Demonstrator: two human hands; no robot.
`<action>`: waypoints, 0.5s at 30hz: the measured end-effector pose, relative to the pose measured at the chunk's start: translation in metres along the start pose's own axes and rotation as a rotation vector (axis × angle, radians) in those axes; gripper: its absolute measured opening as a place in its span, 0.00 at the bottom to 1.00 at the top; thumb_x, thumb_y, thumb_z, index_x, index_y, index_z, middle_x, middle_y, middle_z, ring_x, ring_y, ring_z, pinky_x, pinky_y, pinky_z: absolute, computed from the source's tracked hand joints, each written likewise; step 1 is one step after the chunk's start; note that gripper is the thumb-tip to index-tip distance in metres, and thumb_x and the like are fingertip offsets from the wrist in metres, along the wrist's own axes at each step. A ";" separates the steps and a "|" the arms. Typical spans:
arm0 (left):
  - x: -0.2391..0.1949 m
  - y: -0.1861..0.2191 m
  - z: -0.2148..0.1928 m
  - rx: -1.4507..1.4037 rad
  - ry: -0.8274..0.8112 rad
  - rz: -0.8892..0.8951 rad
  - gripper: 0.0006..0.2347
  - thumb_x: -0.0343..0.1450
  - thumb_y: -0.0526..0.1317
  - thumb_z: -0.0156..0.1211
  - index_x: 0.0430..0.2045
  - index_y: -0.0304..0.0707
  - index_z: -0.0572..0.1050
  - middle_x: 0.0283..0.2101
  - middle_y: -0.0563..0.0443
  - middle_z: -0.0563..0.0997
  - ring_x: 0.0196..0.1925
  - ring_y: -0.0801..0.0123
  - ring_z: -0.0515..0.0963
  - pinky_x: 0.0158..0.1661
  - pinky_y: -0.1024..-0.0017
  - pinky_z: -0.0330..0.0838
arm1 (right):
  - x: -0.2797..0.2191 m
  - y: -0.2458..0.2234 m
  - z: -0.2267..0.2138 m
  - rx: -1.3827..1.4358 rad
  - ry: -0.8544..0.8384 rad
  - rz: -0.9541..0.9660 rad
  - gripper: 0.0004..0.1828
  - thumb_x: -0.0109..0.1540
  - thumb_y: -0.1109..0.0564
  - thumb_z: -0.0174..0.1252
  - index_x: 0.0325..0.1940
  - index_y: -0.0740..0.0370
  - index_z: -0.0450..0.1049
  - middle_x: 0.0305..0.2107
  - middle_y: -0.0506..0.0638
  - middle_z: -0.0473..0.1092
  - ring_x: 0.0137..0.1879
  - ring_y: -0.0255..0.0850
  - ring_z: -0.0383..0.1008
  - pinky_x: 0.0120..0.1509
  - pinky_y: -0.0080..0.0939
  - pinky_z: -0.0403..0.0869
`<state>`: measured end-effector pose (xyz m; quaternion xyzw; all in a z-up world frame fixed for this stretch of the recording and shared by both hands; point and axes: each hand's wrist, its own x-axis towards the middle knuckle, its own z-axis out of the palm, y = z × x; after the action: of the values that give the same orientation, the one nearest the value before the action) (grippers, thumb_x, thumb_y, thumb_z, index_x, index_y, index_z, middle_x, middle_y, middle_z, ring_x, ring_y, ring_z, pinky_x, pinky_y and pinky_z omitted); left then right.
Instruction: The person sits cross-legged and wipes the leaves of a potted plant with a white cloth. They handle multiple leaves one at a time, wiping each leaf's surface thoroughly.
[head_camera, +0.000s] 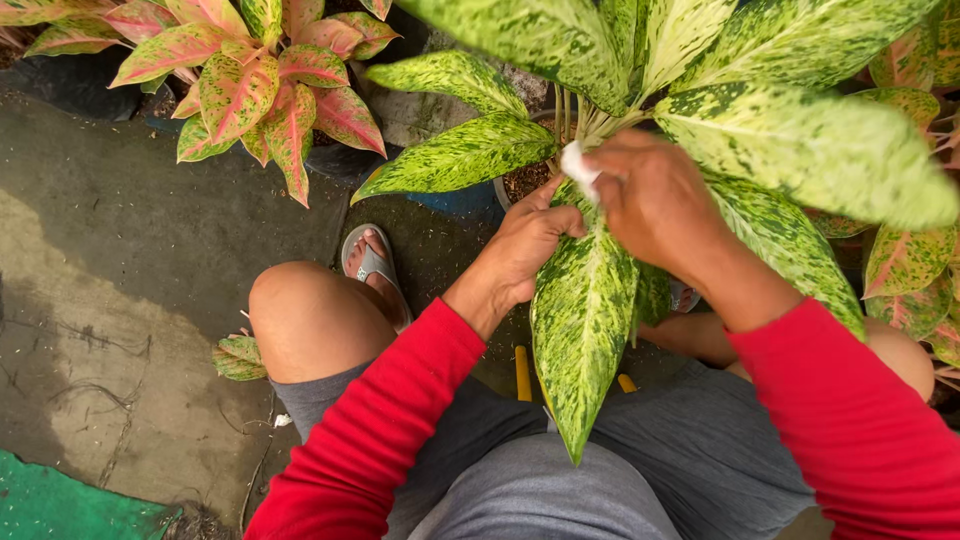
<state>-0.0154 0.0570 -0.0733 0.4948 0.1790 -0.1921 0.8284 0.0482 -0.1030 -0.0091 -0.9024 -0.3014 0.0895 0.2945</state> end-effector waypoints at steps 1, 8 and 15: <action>0.001 -0.001 -0.001 -0.002 -0.006 0.014 0.34 0.62 0.30 0.57 0.69 0.27 0.61 0.51 0.45 0.77 0.61 0.60 0.70 0.67 0.63 0.52 | 0.000 -0.002 -0.005 0.050 -0.052 0.060 0.14 0.64 0.65 0.56 0.52 0.67 0.80 0.41 0.59 0.77 0.40 0.51 0.79 0.47 0.46 0.78; -0.002 -0.006 -0.003 -0.377 -0.298 0.065 0.38 0.61 0.26 0.50 0.74 0.36 0.55 0.50 0.49 0.74 0.50 0.63 0.68 0.57 0.59 0.60 | 0.007 -0.015 -0.015 -0.095 0.188 -0.112 0.11 0.63 0.67 0.61 0.49 0.70 0.80 0.43 0.61 0.76 0.46 0.52 0.78 0.51 0.48 0.76; 0.004 -0.013 -0.007 -0.218 -0.171 0.155 0.33 0.63 0.24 0.50 0.70 0.24 0.61 0.43 0.53 0.74 0.46 0.69 0.68 0.55 0.71 0.61 | 0.009 -0.028 -0.022 0.102 -0.193 0.185 0.13 0.62 0.63 0.59 0.50 0.60 0.82 0.35 0.53 0.79 0.32 0.48 0.76 0.35 0.45 0.74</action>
<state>-0.0186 0.0567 -0.0882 0.3959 0.0890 -0.1483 0.9018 0.0486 -0.0901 0.0254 -0.8974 -0.2389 0.2181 0.3000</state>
